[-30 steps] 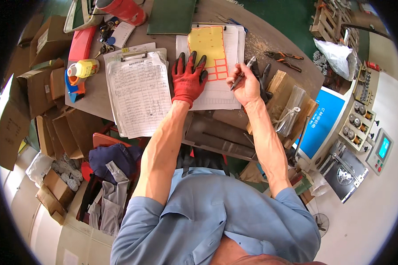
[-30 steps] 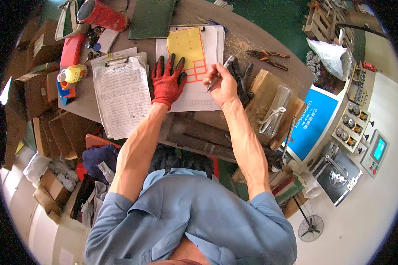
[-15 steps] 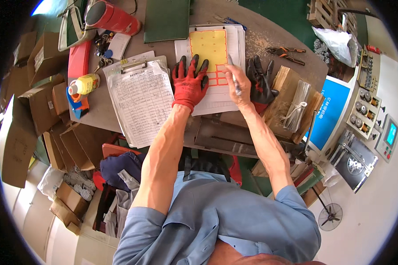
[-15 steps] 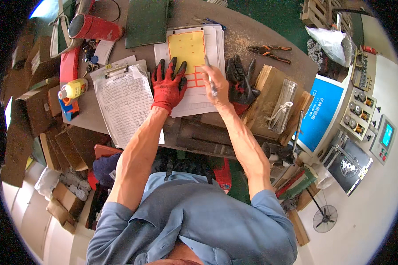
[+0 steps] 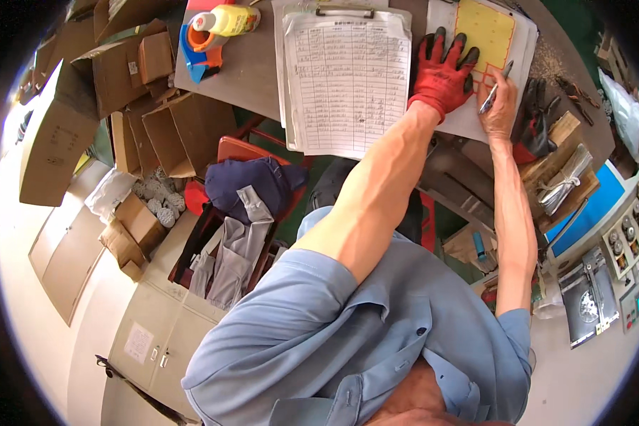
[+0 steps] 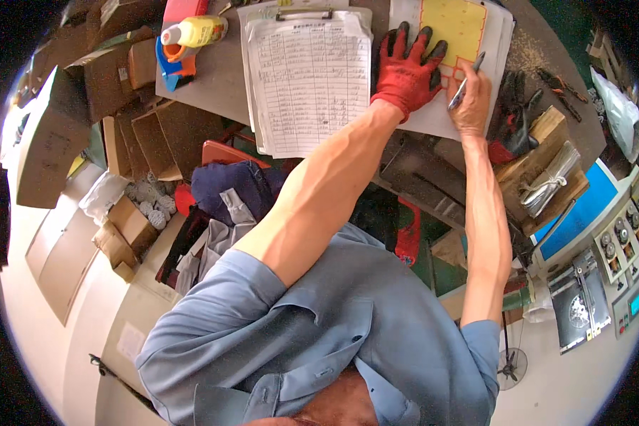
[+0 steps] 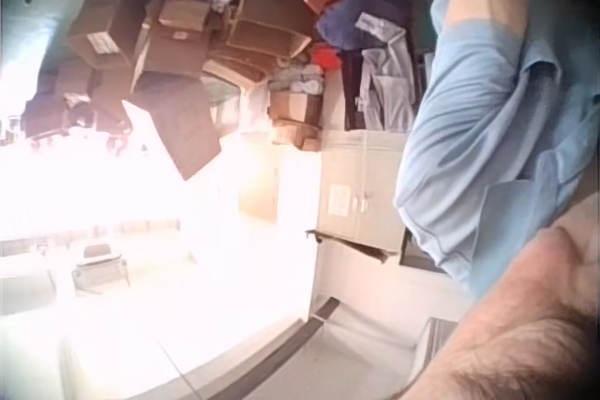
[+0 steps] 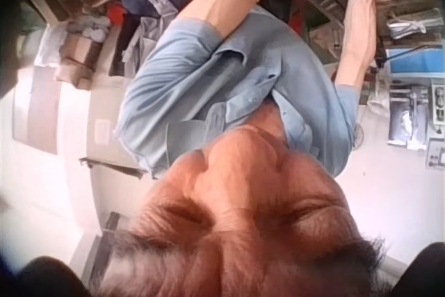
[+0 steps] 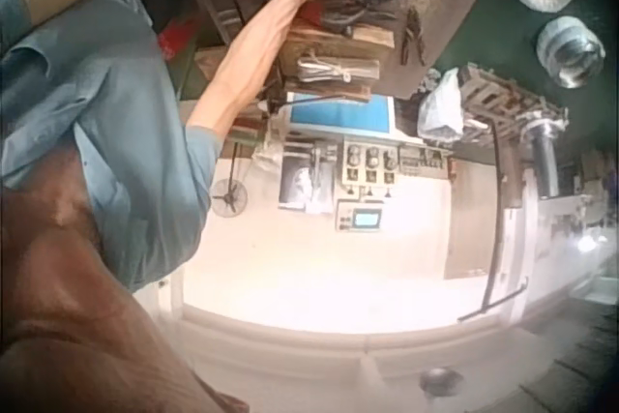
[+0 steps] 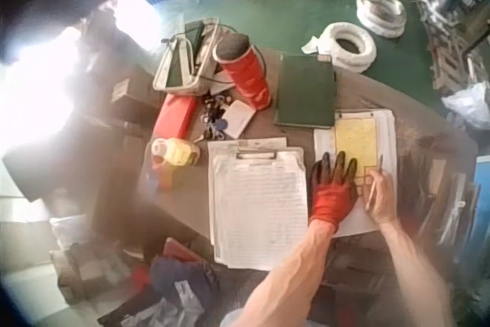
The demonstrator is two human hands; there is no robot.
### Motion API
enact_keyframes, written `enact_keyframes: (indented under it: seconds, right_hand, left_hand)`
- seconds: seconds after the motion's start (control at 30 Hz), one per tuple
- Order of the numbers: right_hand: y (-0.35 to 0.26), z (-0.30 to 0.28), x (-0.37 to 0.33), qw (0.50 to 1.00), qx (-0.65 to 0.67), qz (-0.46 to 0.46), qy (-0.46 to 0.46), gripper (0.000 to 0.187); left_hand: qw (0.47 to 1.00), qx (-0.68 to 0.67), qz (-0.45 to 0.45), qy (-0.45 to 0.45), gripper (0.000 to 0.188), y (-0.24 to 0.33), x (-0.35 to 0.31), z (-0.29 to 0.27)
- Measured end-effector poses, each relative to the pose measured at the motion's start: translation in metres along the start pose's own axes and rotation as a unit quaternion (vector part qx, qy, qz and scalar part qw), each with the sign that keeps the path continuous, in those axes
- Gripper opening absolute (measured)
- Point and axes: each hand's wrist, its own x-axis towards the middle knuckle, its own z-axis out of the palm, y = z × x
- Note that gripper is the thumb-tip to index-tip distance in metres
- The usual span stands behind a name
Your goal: The person gathers a bundle of thin metal rods and secures them with a white tie using both hands. They then place the bundle into a cardboard box and write on a yellow document with a pen.
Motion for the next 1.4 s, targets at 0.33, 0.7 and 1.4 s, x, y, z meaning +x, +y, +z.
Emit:
enact_keyframes:
  seconds: [0.33, 0.7, 1.4]
  right_hand:
    - [0.008, 0.006, -0.005, 1.000, -0.017, -0.012, -0.020, 0.050]
    - [0.011, -0.008, -0.010, 0.987, 0.134, 0.086, -0.001, 0.034]
    - [0.022, 0.000, 0.000, 0.971, 0.201, 0.127, 0.035, 0.017]
  left_hand:
    - [0.999, -0.030, -0.004, 0.038, 0.057, -0.002, -0.002, 0.004]
    - [0.999, -0.004, -0.008, 0.035, 0.059, -0.001, -0.001, -0.005]
    - [0.998, 0.051, -0.026, -0.010, 0.058, 0.007, 0.004, -0.016]
